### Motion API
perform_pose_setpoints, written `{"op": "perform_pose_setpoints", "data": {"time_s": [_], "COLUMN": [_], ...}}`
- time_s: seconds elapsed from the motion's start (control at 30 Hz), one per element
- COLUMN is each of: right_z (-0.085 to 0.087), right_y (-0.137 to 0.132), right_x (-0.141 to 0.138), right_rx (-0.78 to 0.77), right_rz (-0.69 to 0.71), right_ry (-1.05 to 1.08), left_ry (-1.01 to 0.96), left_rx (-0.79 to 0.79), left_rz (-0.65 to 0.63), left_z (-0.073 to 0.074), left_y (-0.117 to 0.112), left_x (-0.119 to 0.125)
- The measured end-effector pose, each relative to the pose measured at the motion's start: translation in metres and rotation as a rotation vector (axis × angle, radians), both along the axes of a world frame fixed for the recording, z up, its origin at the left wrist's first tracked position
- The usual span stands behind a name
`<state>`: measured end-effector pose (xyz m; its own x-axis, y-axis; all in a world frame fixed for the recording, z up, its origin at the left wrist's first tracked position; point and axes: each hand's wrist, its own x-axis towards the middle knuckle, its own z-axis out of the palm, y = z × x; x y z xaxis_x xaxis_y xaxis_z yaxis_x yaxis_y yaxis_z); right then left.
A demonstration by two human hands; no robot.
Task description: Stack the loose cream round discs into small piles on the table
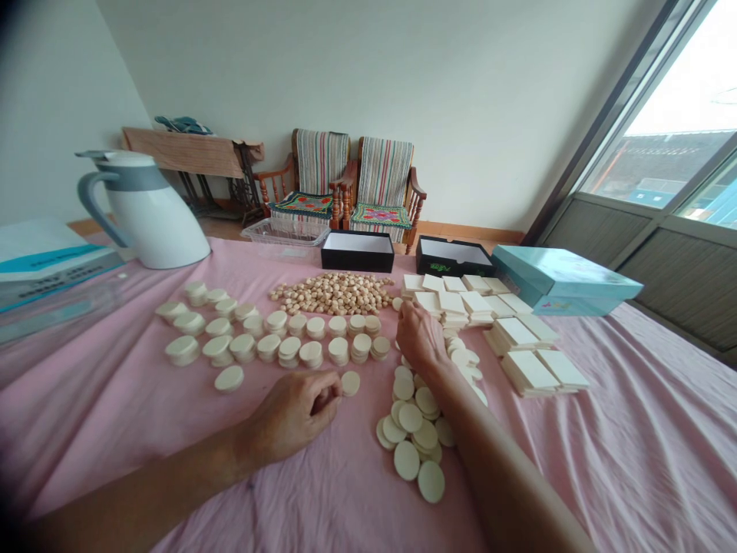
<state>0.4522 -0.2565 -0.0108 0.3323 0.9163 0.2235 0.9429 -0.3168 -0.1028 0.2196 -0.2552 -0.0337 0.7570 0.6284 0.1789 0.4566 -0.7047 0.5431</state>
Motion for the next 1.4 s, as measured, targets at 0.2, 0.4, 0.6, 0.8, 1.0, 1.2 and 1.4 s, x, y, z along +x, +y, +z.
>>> {"op": "perform_pose_setpoints", "data": {"time_s": [0.2,0.4,0.6,0.8,1.0,1.2,1.4], "right_z": [0.005,0.006,0.001,0.005,0.009,0.008,0.009], "right_y": [0.014,0.037,0.045,0.038,0.041,0.052,0.051], "right_x": [0.000,-0.008,-0.015,-0.016,-0.016,-0.016,-0.015], "right_rx": [-0.101,-0.148,-0.188,-0.211,-0.246,-0.278,-0.284], "right_rz": [0.080,0.076,0.053,0.075,0.052,0.018,0.017], "right_ry": [-0.095,-0.124,-0.141,-0.128,-0.107,-0.083,-0.064], "left_ry": [0.013,-0.012,-0.023,-0.009,0.025,0.030,0.030], "left_rx": [-0.017,-0.028,-0.016,-0.021,-0.021,-0.019,-0.021], "left_rz": [0.003,-0.004,-0.009,-0.001,-0.002,0.001,-0.003], "left_z": [0.002,0.002,0.000,0.002,0.003,0.002,0.005], "left_y": [-0.001,-0.001,-0.001,-0.002,-0.001,-0.001,-0.002], "left_x": [-0.002,-0.002,-0.002,-0.002,-0.002,-0.001,-0.002]}}
